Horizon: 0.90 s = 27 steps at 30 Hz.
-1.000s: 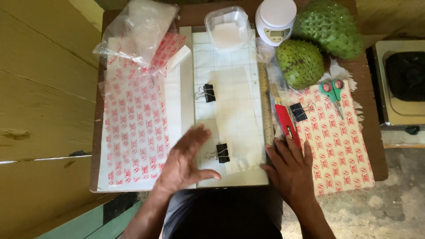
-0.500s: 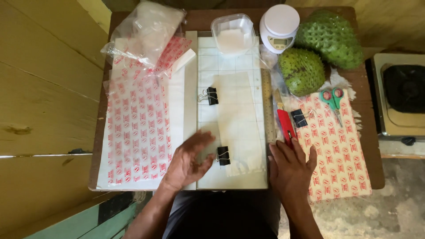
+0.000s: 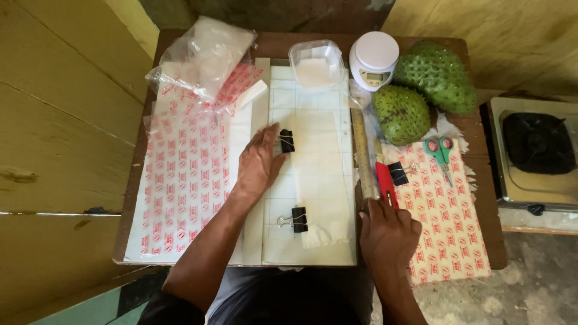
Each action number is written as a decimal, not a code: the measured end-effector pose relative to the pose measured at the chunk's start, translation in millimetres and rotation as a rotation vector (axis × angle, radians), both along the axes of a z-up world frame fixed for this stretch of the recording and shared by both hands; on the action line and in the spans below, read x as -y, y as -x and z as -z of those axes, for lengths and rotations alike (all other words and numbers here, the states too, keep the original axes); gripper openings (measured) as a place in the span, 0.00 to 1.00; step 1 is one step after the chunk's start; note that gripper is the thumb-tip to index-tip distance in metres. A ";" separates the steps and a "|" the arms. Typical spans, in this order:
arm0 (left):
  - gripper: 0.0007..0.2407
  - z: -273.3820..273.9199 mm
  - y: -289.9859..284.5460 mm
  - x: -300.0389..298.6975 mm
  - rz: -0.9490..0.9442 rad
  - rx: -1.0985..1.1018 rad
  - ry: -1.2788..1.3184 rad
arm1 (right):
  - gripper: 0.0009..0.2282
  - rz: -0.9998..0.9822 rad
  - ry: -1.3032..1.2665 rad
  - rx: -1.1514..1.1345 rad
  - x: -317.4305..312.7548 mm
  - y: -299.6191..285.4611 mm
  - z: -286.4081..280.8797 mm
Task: The person measures and cuts small pieces of paper and applies them to clear plastic sheets using clips and a ruler.
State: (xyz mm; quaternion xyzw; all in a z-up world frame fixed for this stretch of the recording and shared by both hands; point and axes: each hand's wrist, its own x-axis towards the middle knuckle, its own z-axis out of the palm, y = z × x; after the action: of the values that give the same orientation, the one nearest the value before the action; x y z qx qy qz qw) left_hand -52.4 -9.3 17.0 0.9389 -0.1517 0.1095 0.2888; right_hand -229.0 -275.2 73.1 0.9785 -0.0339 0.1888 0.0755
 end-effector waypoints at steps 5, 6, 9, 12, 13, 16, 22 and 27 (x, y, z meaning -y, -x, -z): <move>0.32 -7.2 -8.7 2.3 0.020 -0.012 -0.001 | 0.13 0.018 -0.042 0.025 -0.7 -12.9 10.6; 0.31 -8.9 -10.6 1.5 0.040 -0.027 0.002 | 0.11 0.017 -0.051 0.034 -2.7 -15.1 9.9; 0.32 -0.5 -20.2 3.6 0.043 0.002 -0.021 | 0.13 0.022 -0.057 -0.035 -6.7 -19.6 2.0; 0.30 -16.9 -21.8 4.2 0.079 -0.009 0.006 | 0.11 0.039 -0.066 -0.042 -8.5 -24.0 1.2; 0.30 -12.7 -24.8 4.6 0.079 -0.007 0.008 | 0.11 0.040 -0.065 -0.040 -8.0 -24.1 0.7; 0.29 -3.9 -33.5 5.0 0.080 0.058 -0.002 | 0.12 0.034 -0.075 -0.057 -5.3 -24.7 1.9; 0.30 10.1 -41.7 1.7 0.136 -0.045 0.018 | 0.10 0.046 0.064 -0.115 1.5 -20.0 9.6; 0.29 13.3 -41.8 -3.6 0.163 -0.009 0.056 | 0.03 -0.057 0.143 0.018 7.7 -17.1 13.6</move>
State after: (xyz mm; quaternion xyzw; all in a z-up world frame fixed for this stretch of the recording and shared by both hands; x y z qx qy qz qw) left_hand -10.6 -5.7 3.7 0.9156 -0.2234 0.0853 0.3234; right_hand -211.9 -282.9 59.5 0.9694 0.0067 0.2016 0.1398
